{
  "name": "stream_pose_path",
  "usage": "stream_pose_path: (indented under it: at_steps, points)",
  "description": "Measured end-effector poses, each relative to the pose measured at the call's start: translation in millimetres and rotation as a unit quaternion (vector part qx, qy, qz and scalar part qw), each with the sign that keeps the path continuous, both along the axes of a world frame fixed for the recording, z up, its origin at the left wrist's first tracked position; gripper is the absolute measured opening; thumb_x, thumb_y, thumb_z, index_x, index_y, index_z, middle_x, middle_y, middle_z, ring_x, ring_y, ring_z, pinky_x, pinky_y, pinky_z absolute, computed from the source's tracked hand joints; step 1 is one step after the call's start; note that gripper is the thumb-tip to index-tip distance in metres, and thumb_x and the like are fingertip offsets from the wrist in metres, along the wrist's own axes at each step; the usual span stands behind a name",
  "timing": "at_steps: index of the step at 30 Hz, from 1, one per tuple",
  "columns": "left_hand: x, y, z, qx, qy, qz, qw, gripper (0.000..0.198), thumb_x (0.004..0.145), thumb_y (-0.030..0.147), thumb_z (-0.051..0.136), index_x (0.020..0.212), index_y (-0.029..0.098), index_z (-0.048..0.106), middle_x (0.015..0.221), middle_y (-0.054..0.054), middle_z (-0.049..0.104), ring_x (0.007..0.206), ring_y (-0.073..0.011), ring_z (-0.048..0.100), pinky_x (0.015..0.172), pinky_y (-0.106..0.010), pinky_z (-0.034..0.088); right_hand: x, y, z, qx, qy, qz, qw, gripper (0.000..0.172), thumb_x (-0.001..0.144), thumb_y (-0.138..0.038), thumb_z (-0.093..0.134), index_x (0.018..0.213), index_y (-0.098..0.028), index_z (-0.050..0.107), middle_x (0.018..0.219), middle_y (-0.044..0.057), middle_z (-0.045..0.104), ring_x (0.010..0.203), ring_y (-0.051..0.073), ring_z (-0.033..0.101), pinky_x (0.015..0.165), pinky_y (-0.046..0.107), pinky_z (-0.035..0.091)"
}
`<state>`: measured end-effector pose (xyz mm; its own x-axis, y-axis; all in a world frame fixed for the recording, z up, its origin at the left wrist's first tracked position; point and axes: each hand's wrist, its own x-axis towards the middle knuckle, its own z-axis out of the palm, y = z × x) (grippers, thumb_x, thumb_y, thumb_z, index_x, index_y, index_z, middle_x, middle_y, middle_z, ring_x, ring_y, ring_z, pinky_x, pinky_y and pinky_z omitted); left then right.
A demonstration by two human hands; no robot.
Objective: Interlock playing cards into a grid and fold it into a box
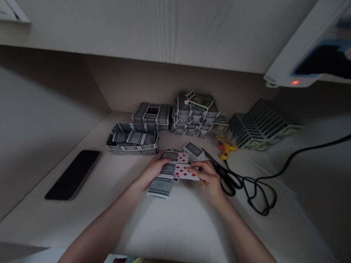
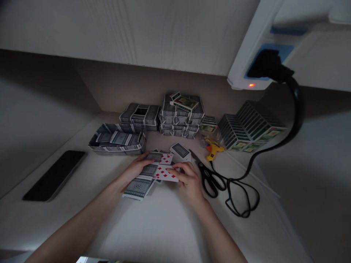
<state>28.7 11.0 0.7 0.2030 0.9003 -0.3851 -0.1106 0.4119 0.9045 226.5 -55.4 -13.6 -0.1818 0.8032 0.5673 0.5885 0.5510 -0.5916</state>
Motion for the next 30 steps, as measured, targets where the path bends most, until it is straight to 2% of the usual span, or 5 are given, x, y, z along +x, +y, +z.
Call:
stream_pose_path:
  at_steps: [9,14,18,22,30]
  points:
    - [2,-2,1.9,0.000,-0.012,-0.002,1.000,0.038,0.062,0.019,0.060,0.100,0.016,0.054,0.074,-0.001,0.065,0.056,-0.0132,0.059,0.054,-0.025,0.047,-13,-4,-4.0,-0.004,0.007,0.009,1.000,0.072,0.060,0.011,0.038,0.107,-0.038,0.063,0.099,0.002,0.061,0.091,0.020,0.054,0.074,0.035,0.047]
    - [2,-2,2.3,0.039,-0.037,0.037,0.998,0.052,0.065,0.019,0.062,0.114,0.020,0.045,0.091,-0.003,0.063,0.064,-0.0142,0.060,0.059,-0.028,0.051,-15,-1,-0.9,-0.062,0.075,-0.041,0.994,0.051,0.073,-0.001,0.043,0.111,-0.029,0.061,0.107,0.006,0.058,0.100,0.020,0.053,0.085,0.037,0.045]
    - [2,-2,2.1,0.135,-0.035,0.074,0.987,0.057,0.071,0.025,0.061,0.123,0.023,0.039,0.118,-0.006,0.055,0.094,-0.0181,0.057,0.081,-0.031,0.047,-20,2,2.7,-0.202,0.251,-0.102,0.941,0.029,0.085,-0.035,0.044,0.105,-0.019,0.058,0.098,0.010,0.062,0.084,0.021,0.060,0.069,0.035,0.052]
    - [6,-6,-1.7,0.173,0.016,0.070,0.982,0.056,0.076,0.031,0.056,0.127,0.021,0.035,0.121,-0.008,0.052,0.104,-0.0201,0.053,0.090,-0.035,0.041,-29,1,3.1,-0.401,0.339,0.010,0.851,0.037,0.080,-0.053,0.046,0.087,-0.017,0.050,0.057,0.001,0.060,0.040,0.013,0.052,0.038,0.024,0.042]
    - [16,-18,-10.2,0.251,0.119,0.064,0.958,0.049,0.082,0.032,0.047,0.127,0.019,0.032,0.125,-0.009,0.047,0.111,-0.0189,0.048,0.096,-0.034,0.035,-40,-7,-0.3,-0.452,0.356,0.103,0.811,0.039,0.078,-0.058,0.045,0.092,-0.021,0.038,0.039,-0.011,0.048,0.029,0.008,0.038,0.032,0.018,0.031]
